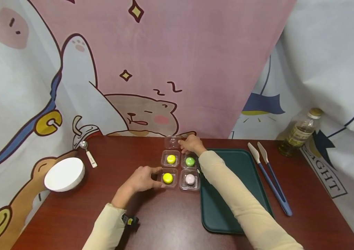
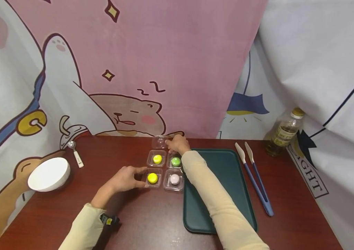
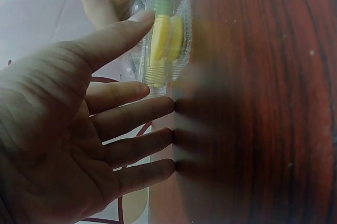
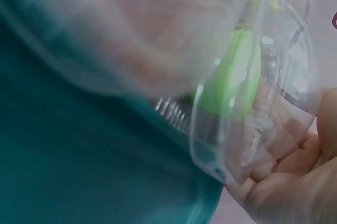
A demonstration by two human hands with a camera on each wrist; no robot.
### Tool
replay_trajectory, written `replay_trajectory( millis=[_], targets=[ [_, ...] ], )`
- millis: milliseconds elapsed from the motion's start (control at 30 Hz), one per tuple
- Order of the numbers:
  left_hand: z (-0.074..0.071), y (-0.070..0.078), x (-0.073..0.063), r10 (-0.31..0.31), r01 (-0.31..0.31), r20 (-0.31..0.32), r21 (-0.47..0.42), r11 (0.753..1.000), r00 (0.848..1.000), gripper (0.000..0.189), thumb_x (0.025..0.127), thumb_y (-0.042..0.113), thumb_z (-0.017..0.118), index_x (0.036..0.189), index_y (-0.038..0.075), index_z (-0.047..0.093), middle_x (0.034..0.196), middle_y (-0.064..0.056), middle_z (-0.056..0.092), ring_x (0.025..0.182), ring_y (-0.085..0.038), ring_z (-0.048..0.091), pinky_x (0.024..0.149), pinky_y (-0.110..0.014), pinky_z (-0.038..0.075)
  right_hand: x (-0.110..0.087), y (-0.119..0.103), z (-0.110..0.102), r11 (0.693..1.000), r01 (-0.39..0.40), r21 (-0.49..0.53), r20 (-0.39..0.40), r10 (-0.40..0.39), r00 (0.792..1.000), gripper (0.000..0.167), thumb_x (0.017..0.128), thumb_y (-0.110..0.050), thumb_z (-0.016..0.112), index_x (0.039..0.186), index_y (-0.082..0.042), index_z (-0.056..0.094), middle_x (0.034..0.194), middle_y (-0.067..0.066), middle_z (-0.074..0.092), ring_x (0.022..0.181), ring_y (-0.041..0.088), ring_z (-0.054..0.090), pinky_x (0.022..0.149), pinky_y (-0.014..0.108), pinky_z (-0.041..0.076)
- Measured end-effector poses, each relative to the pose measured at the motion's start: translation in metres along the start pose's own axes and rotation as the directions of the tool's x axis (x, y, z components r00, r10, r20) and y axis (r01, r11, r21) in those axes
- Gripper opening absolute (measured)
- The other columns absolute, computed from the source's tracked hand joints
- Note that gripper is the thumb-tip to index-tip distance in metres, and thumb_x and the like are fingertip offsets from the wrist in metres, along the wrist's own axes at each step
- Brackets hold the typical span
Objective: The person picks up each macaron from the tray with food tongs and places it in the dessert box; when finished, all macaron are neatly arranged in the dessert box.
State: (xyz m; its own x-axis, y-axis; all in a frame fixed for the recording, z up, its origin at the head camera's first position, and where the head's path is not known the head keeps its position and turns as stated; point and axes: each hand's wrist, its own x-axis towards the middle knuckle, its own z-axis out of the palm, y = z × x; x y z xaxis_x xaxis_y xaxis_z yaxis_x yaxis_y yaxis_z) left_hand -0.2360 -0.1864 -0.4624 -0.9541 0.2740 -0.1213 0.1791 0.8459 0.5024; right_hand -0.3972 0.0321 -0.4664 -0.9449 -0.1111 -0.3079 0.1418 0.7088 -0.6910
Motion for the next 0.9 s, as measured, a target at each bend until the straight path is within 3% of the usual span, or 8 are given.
replay_trajectory(
  millis=[233,367,633,900],
  targets=[
    [0.0003,-0.0015,-0.0007,-0.003,0.003,-0.003,0.007,1.000,1.000,0.075,0.076,0.045,0.088,0.139,0.012,0.064,0.131,-0.005,0.071,0.118,-0.024,0.067,0.099,-0.046,0.055,-0.0059,-0.0027,0.0032,0.995,0.005,-0.096,-0.017,-0.007,1.000,0.027,0.098,-0.024,0.065,0.083,-0.008,0.079,0.072,0.003,0.077,0.063,0.012,0.073,0.058,0.020,0.049],
    [0.0003,-0.0015,-0.0011,-0.001,0.001,-0.011,0.008,1.000,1.000,0.075,0.075,0.044,0.089,0.138,0.012,0.064,0.130,-0.005,0.071,0.121,-0.026,0.066,0.100,-0.047,0.054,-0.0061,-0.0026,0.0051,0.995,-0.004,-0.098,-0.025,0.001,1.000,0.025,0.096,-0.023,0.066,0.083,-0.008,0.080,0.071,0.002,0.077,0.064,0.013,0.074,0.057,0.020,0.049],
    [0.0007,-0.0009,0.0001,0.022,-0.022,-0.002,0.004,1.000,1.000,0.076,0.075,0.045,0.088,0.139,0.013,0.064,0.130,-0.004,0.071,0.110,-0.022,0.067,0.096,-0.046,0.055,-0.0060,-0.0024,0.0057,0.996,-0.029,-0.090,-0.009,0.029,1.000,0.024,0.093,-0.022,0.070,0.075,-0.008,0.079,0.063,0.001,0.073,0.052,0.009,0.065,0.049,0.019,0.047],
    [0.0000,-0.0001,0.0016,-0.002,0.002,-0.002,-0.001,1.000,1.000,0.076,0.075,0.045,0.088,0.139,0.013,0.063,0.130,-0.004,0.071,0.116,-0.023,0.066,0.098,-0.045,0.055,-0.0082,-0.0014,0.0001,0.997,0.018,-0.075,-0.068,-0.023,0.997,0.024,0.091,-0.021,0.069,0.075,-0.007,0.079,0.064,0.001,0.074,0.052,0.007,0.064,0.054,0.019,0.046]
  ],
)
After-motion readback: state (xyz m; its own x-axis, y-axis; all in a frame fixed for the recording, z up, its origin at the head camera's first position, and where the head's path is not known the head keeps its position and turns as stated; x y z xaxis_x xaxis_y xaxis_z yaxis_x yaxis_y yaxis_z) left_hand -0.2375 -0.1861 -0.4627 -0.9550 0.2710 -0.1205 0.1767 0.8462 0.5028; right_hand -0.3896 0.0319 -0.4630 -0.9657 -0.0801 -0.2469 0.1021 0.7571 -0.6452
